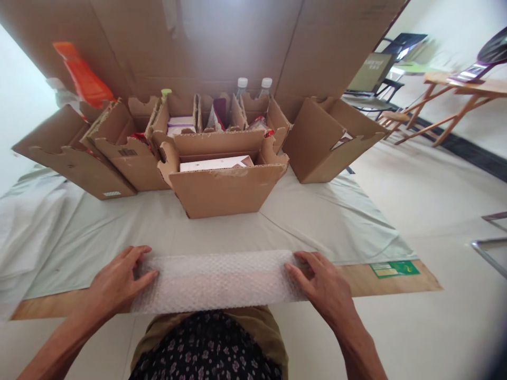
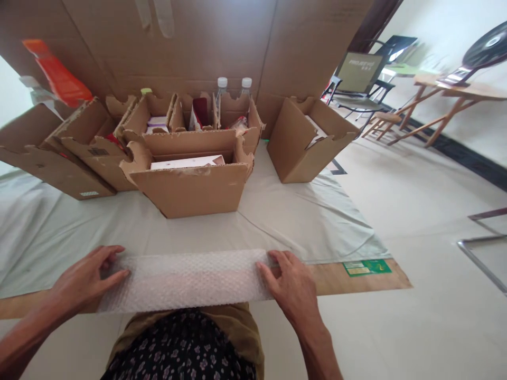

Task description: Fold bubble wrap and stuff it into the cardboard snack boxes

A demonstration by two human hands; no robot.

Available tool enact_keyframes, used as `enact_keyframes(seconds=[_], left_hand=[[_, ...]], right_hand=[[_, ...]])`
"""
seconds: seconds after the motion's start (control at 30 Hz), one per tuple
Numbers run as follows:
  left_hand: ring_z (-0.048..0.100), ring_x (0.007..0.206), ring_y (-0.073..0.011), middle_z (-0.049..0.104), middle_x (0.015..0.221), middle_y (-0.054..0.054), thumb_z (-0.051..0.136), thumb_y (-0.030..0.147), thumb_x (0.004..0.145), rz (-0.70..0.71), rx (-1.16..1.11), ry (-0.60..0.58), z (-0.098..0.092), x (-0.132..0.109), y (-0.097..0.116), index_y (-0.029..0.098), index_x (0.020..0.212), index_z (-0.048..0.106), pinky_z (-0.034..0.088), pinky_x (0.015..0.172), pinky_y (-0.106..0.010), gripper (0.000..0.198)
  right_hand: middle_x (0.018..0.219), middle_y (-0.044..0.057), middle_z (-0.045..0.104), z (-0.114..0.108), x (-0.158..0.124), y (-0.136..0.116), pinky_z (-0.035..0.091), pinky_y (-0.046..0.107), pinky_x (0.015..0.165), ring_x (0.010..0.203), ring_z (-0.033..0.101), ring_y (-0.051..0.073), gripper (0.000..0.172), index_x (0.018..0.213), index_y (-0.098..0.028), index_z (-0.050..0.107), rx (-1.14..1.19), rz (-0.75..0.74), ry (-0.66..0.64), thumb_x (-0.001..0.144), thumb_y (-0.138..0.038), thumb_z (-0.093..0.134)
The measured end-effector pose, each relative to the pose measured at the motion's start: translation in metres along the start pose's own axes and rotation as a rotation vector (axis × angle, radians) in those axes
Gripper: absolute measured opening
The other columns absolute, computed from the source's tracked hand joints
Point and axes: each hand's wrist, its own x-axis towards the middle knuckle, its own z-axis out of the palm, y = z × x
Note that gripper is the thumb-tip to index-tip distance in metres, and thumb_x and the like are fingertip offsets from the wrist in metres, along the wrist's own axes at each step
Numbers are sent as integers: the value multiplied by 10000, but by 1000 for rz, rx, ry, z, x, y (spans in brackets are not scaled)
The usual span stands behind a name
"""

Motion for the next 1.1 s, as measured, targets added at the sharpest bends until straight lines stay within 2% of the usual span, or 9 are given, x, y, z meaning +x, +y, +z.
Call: enact_keyframes(seconds=[0.13,0.23,0.33,0.5,0.63,0.8,0.9,1.0,1.1], left_hand=[[624,780,-238,634,829,-42,503,453,843,84,-19,-67,2,2,8,240,754,577,460,732,-347,243],[593,726,-212,629,802,-30,471,438,849,77,-76,-3,0,-2,9,242,705,508,443,704,-334,246],[569,640,-192,616,712,2,497,500,819,2,-181,11,-9,-5,11,246,762,534,431,637,-309,263],[558,594,-188,540,640,55,526,525,824,-6,-292,62,-14,10,30,204,1123,591,458,623,-307,443],[652,746,-236,670,831,-33,509,419,860,70,-184,132,5,25,39,149,1268,571,534,744,-389,493],[579,1248,-349,598,1345,-198,502,356,979,328,38,443,28,10,58,147,1386,519,488,1027,-526,457],[348,1493,-349,389,1600,-194,496,335,1003,521,116,363,46,-3,93,175,1492,431,376,1159,-536,519],[303,1529,-315,390,1623,-180,475,426,1016,655,184,222,68,-4,119,129,1536,382,276,1224,-523,606],[342,1516,-312,421,1610,-180,457,492,1015,685,271,166,80,3,111,112,1534,400,203,1246,-522,646]], right_hand=[[877,71,714,11,7,-14,482,379,736,818,663,255,230,823,-218,671,0,-123,-28,918,-392,556],[793,52,717,12,3,-23,490,368,714,745,664,239,249,796,-223,645,104,-103,-7,932,-389,517],[753,25,724,1,0,-24,499,320,644,661,664,206,254,889,-228,668,238,-13,7,933,-444,541],[886,50,744,-12,15,-11,530,309,663,750,695,219,413,1185,-221,675,221,54,186,905,-519,614],[910,95,743,-1,31,9,544,389,739,798,701,267,488,1257,-181,647,23,-35,304,973,-551,504],[1361,229,632,11,26,1,501,512,921,1192,626,384,512,1428,-145,516,-176,-186,452,1014,-447,503],[1486,227,538,26,15,-45,465,513,995,1321,543,372,526,1489,-150,449,-162,-357,300,1012,-363,512],[1494,160,560,49,11,-89,410,503,1083,1377,501,334,464,1435,-169,524,-108,-533,62,1000,-332,511],[1479,112,588,59,14,-89,389,490,1110,1364,521,308,435,1399,-191,568,-130,-555,-41,1001,-359,518]])
